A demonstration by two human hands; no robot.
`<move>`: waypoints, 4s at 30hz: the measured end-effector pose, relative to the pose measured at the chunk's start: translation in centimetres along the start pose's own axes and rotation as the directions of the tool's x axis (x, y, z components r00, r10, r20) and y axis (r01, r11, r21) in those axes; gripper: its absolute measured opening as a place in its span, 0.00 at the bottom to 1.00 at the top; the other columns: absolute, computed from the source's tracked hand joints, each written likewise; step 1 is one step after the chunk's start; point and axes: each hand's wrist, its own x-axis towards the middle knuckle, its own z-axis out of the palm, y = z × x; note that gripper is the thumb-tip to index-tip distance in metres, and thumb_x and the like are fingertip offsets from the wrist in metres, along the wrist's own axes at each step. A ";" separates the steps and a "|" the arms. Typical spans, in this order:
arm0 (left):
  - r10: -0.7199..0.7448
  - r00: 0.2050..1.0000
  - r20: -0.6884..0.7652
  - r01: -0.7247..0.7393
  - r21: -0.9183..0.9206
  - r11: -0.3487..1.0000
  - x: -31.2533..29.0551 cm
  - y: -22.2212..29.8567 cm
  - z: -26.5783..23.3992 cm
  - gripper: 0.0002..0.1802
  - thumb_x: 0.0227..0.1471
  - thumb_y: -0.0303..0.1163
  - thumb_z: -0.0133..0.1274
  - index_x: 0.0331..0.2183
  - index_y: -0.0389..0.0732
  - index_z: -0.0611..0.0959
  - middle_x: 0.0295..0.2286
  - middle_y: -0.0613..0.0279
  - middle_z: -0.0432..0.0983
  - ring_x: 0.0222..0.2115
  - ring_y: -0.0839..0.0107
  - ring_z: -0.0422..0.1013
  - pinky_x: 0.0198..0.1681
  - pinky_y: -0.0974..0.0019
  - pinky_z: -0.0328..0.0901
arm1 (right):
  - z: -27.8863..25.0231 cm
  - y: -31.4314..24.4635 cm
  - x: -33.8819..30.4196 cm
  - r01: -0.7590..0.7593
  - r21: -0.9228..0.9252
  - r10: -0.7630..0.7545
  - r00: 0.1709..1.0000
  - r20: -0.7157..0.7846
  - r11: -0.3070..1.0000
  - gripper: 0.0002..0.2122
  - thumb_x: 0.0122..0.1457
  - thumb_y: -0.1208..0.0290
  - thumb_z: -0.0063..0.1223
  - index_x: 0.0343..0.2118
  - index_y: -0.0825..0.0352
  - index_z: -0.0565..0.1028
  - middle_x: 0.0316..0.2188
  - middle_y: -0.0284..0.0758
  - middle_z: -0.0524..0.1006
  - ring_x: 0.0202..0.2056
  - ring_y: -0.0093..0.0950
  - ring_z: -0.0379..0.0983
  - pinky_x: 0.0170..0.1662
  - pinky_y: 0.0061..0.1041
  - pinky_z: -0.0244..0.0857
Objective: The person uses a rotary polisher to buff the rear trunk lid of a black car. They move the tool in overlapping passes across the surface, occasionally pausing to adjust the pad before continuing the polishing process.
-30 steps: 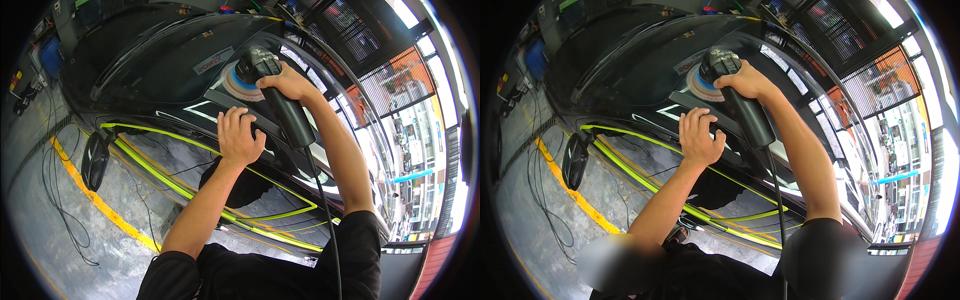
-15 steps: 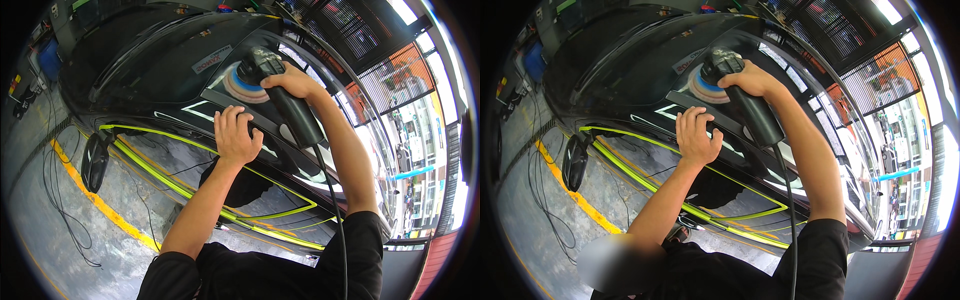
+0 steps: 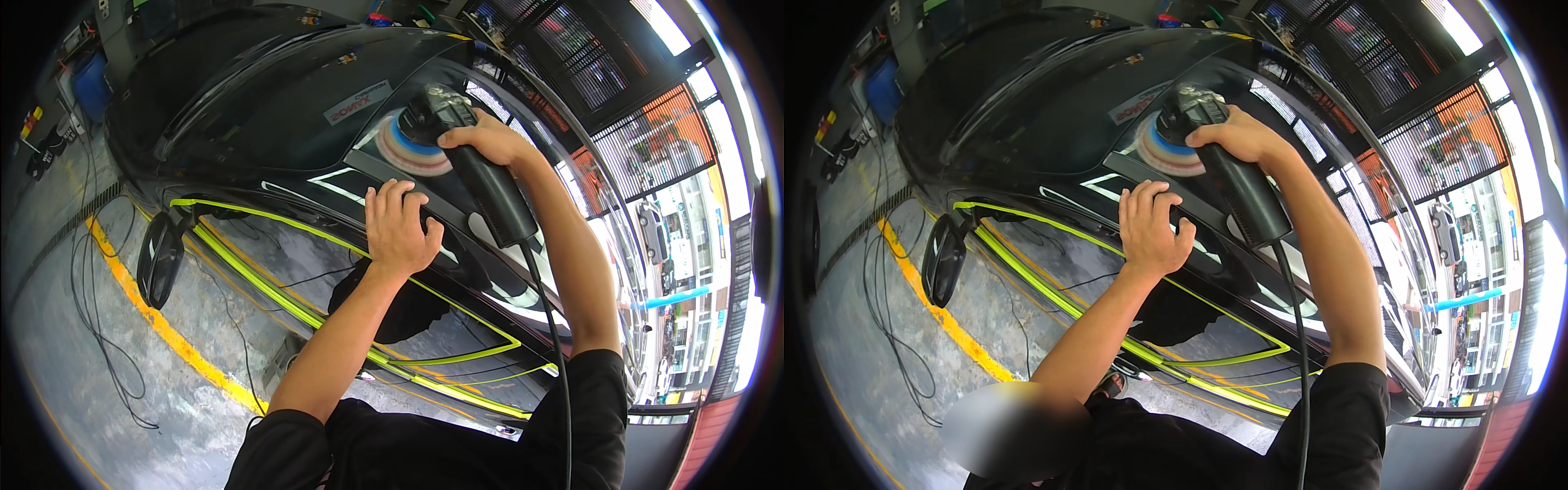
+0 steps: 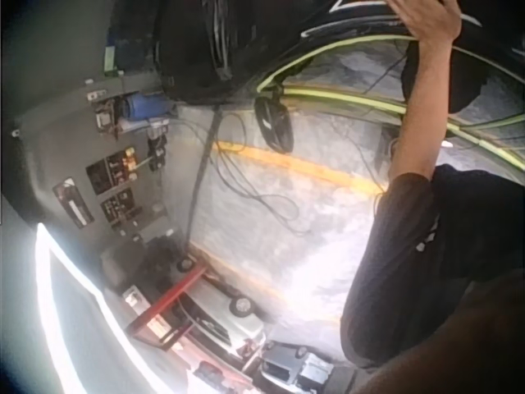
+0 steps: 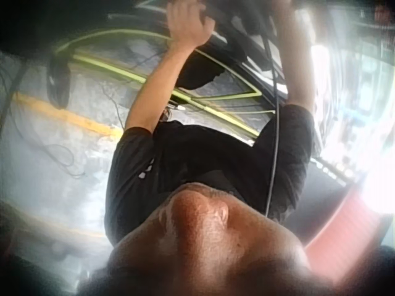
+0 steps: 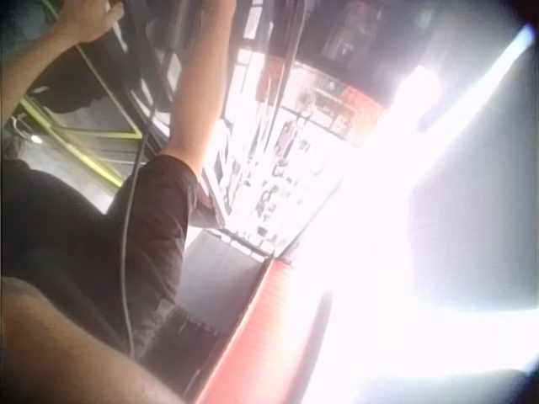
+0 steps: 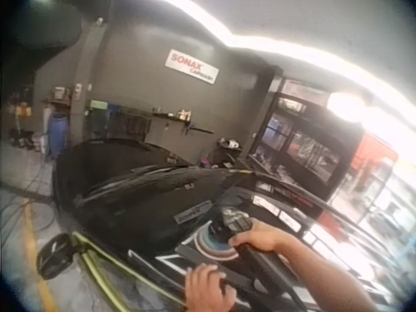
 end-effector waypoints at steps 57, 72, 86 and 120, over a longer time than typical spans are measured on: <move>0.129 0.992 0.013 -0.130 0.097 0.987 0.3 0.6 -0.2 0.18 0.43 0.33 0.58 0.40 0.41 0.79 0.48 0.51 0.74 0.53 0.47 0.69 0.61 0.41 0.59 | -0.9 1.2 0.9 -0.066 -0.152 0.045 0.989 -0.139 0.986 0.49 0.40 0.43 0.72 0.58 0.83 0.72 0.54 0.55 0.78 0.51 0.46 0.80 0.54 0.37 0.72; 0.115 0.993 0.011 -0.115 0.116 0.987 -0.3 0.3 -0.5 0.19 0.44 0.32 0.58 0.41 0.41 0.80 0.49 0.53 0.74 0.54 0.48 0.68 0.62 0.44 0.58 | -8.2 15.7 -10.5 -0.174 0.108 0.201 0.912 -0.356 0.979 0.47 0.39 0.46 0.71 0.55 0.83 0.72 0.42 0.51 0.82 0.39 0.38 0.83 0.45 0.31 0.75; 0.099 0.993 0.058 -0.106 0.120 0.987 -0.5 -0.6 -0.3 0.14 0.50 0.36 0.61 0.40 0.43 0.82 0.50 0.55 0.75 0.54 0.50 0.69 0.64 0.44 0.56 | -12.8 24.7 -25.1 -0.276 0.397 0.443 0.787 -0.430 0.875 0.31 0.45 0.55 0.70 0.49 0.74 0.78 0.30 0.39 0.81 0.25 0.28 0.78 0.30 0.27 0.73; 0.275 0.936 0.218 0.078 -0.893 0.444 0.5 13.8 -15.5 0.29 0.57 0.39 0.49 0.49 0.22 0.81 0.49 0.40 0.79 0.56 0.46 0.72 0.66 0.51 0.60 | -14.3 26.4 -21.1 -0.327 0.433 0.501 0.775 -0.386 0.840 0.29 0.49 0.48 0.67 0.44 0.71 0.79 0.28 0.39 0.80 0.21 0.30 0.78 0.25 0.29 0.75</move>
